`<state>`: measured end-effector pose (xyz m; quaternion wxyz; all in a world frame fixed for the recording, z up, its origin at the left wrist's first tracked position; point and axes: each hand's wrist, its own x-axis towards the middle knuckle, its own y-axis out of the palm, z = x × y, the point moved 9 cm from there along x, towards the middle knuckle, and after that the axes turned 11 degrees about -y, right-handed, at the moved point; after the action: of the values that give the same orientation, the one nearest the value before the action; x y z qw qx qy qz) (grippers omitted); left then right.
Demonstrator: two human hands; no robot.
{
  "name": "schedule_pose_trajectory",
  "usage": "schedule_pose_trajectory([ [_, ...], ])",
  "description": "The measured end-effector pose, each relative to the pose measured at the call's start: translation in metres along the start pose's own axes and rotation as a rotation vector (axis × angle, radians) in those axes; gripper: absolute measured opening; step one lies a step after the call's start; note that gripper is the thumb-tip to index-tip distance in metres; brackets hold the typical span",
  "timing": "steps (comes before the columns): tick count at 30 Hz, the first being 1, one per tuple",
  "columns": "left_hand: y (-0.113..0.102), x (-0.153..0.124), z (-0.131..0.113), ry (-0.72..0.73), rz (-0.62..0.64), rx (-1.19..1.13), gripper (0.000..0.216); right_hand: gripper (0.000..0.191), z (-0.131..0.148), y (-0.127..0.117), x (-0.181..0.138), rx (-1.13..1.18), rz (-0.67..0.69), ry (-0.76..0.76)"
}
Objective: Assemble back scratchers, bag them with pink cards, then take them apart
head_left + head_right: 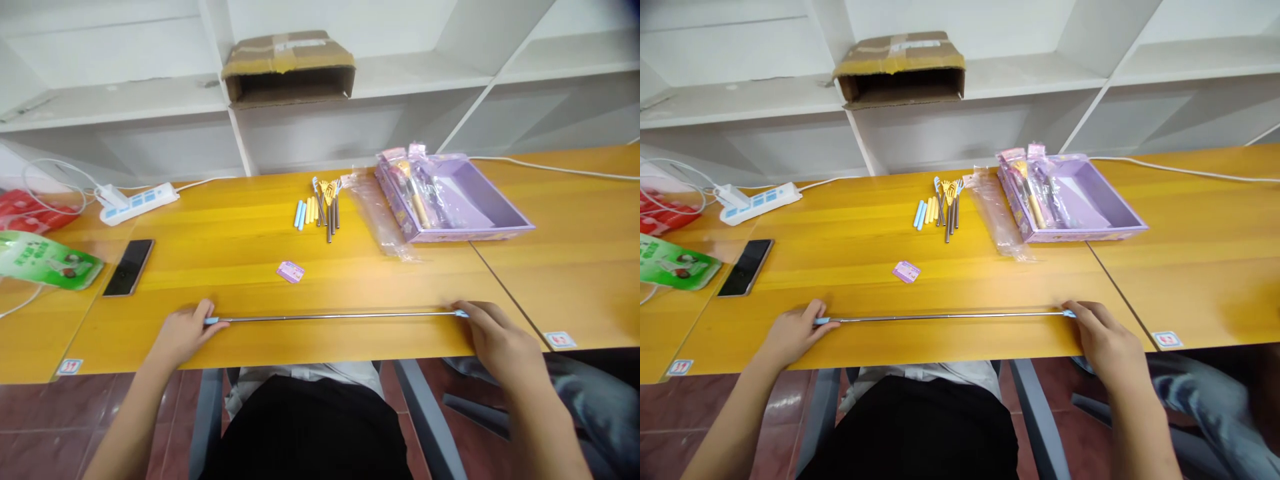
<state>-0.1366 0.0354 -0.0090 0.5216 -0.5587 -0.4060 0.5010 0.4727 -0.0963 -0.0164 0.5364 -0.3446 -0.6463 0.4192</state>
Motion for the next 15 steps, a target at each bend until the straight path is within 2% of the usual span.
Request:
schedule_pose_trajectory([
  [7, 0.000, -0.003, 0.005, -0.047, -0.030, -0.049, 0.046, 0.030, 0.002, -0.001, -0.002, -0.014, -0.002, -0.001],
  [15, 0.001, -0.006, 0.004, 0.010, -0.064, -0.074, 0.046, 0.031, 0.011, -0.006, 0.002, -0.010, 0.022, 0.029],
])
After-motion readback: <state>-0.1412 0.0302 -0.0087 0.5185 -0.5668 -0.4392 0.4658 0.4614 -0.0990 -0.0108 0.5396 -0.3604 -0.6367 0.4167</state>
